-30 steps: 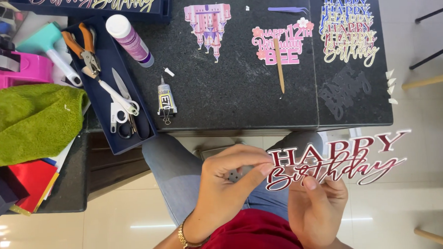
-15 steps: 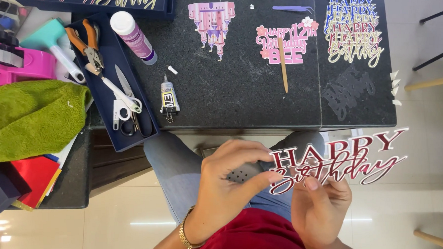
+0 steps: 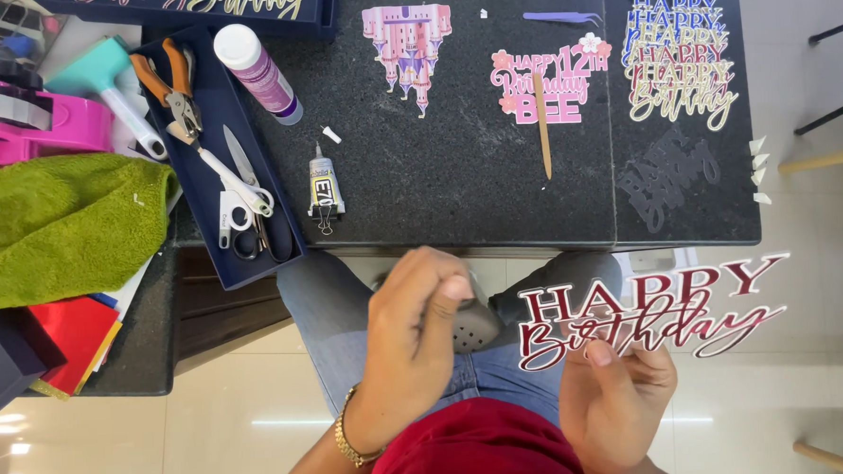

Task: Assembling decorative cake toppers by gluing paper cutouts onto wooden sticks.

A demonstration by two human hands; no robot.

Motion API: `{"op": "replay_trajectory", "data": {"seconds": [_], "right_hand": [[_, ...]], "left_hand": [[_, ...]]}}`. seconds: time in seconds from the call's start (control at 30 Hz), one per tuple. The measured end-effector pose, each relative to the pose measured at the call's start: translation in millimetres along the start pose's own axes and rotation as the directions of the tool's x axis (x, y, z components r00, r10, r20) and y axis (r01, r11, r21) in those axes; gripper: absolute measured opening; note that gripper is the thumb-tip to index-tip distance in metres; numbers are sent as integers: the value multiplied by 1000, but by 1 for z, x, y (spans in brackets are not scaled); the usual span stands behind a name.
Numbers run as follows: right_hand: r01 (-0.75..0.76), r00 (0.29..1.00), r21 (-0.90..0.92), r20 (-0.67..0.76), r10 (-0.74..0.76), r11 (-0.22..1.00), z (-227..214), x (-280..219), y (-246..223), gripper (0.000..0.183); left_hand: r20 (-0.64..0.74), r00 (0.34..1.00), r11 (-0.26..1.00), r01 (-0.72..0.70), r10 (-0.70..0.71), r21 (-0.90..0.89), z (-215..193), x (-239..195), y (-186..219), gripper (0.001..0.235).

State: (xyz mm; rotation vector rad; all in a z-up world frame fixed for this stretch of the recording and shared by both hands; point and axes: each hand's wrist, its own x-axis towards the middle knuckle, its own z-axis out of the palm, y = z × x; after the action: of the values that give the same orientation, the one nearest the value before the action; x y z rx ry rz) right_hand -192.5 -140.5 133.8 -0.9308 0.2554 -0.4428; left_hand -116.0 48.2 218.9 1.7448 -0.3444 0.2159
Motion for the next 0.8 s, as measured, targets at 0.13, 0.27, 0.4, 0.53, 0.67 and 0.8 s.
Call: {"op": "replay_trajectory", "data": {"seconds": [0.13,0.27,0.4,0.53,0.67,0.8], "right_hand": [[-10,1000,-13,-11,10,1000,-2,1,1,21],[-8,1000,-67,9,8,998,10,2,-2,25],[-8,1000,-66,16,9,998,8,2,-1,20],[-12,1000,-94,25,14,995,5,1,-1,28],[-28,1000,-85,1,28,996,-1,1,-1,25],[-41,999,-52,24,42,998,6,8,-5,24]], "left_hand": [[-15,999,999,45,-45,13,-4,8,3,29],[99,995,999,-1,-4,42,-1,15,8,18],[105,994,1000,-9,7,17,2,20,10,7],[152,987,998,-51,44,41,-1,25,10,15],[142,990,998,-22,14,55,-7,27,6,15],[84,994,998,70,-70,3,-7,16,-4,35]]}}
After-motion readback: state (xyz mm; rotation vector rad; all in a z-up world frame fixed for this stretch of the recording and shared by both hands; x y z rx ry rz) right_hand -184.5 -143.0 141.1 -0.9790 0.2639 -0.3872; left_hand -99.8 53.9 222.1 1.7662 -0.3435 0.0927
